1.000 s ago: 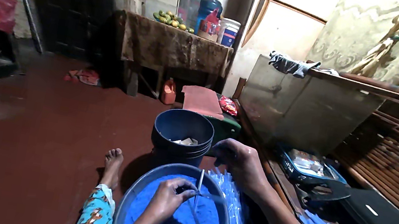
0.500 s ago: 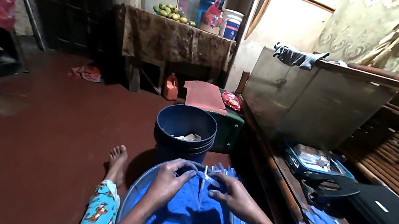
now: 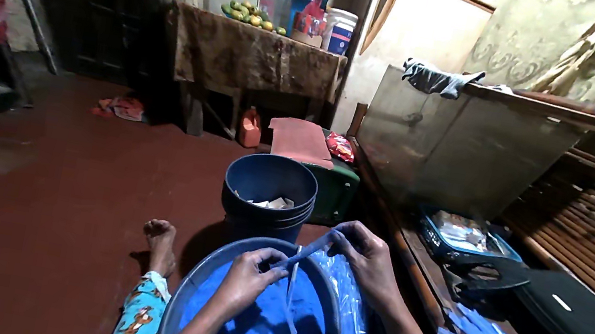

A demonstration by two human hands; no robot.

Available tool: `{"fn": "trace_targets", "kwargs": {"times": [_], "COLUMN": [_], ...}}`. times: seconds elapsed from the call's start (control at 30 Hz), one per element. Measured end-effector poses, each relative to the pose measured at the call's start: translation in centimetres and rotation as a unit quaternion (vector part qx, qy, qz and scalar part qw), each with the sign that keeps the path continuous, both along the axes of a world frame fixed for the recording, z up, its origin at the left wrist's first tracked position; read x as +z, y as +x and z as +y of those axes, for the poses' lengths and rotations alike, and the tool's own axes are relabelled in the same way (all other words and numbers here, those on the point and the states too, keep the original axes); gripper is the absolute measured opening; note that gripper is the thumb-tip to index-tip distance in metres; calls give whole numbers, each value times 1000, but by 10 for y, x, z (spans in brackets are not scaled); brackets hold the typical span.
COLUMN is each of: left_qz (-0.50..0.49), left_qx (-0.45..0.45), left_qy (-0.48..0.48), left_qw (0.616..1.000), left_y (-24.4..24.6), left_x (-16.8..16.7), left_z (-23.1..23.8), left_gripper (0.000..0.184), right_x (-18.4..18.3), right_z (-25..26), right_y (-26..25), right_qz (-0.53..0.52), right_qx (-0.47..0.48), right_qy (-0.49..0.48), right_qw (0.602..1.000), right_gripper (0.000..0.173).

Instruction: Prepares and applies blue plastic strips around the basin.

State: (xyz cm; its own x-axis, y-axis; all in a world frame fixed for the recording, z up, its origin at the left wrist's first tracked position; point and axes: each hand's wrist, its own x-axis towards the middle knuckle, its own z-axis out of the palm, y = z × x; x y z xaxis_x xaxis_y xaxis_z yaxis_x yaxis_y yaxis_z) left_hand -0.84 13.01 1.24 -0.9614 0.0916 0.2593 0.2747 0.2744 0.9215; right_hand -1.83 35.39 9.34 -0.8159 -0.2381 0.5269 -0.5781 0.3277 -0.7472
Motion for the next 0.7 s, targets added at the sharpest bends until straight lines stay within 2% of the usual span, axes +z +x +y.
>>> {"fn": "trace_targets", "kwargs": {"times": [0.1,0.27,0.5,0.7], "left_qz": [12,33,18,-12], "left_qx": [9,9,3,-97], "left_qy": [-63,-84,-97,-108], "left_qw": [998,996,995,989], "left_y": [2,2,5,10], "left_x": [-3,-13,-16,-17], "left_z": [0,-5,-8,-12], "left_gripper": [18,17,21,35], "right_x": [14,46,70,72], "right_z": [-6,-20,-34,-42], "right_y": [-4,-6,-7,-3], "right_qz": [101,192,228,242], "right_qx": [-4,-26,-13,-13], "right_qy": [75,137,141,142], "right_qw": [992,971,963,960], "right_gripper": [18,18,8,7]}}
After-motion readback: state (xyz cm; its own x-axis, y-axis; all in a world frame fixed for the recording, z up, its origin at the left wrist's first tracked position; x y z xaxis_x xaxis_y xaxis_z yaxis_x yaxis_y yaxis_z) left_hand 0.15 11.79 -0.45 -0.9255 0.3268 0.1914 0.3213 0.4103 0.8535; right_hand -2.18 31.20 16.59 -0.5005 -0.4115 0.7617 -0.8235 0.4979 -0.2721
